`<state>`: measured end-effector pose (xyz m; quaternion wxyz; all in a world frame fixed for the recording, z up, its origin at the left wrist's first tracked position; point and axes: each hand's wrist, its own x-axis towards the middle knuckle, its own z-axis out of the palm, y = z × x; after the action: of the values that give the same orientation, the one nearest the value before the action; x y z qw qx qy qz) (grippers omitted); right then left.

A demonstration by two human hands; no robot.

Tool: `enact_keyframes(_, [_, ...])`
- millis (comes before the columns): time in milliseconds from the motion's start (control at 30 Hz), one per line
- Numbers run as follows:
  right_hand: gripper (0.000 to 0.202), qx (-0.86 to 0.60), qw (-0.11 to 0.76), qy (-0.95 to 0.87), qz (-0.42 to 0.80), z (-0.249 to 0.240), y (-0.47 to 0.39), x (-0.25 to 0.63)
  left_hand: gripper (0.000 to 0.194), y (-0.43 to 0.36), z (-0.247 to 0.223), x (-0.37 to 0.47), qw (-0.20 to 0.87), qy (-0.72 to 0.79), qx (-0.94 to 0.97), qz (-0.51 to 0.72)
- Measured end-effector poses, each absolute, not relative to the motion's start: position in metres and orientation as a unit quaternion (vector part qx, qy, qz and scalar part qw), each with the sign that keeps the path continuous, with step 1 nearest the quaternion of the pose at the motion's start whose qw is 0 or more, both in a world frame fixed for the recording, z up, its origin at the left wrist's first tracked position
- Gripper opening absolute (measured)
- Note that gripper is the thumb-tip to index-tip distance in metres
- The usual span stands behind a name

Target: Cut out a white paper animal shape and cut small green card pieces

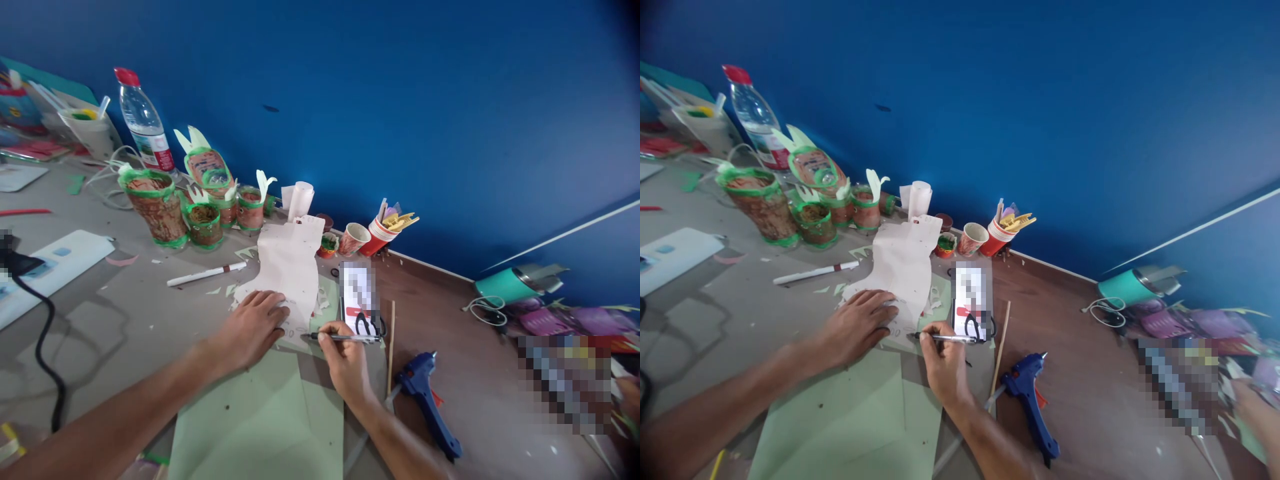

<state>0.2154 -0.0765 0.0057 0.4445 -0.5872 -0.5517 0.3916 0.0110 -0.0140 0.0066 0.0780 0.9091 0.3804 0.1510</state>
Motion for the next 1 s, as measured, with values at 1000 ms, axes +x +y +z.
enact_keyframes(1000, [0.015, -0.583, 0.423, -0.592, 0.362, 0.005, -0.0743, 0.2117, 0.024, -0.0143, 0.0087, 0.0103, 0.09, 0.371, 0.911, 0.155])
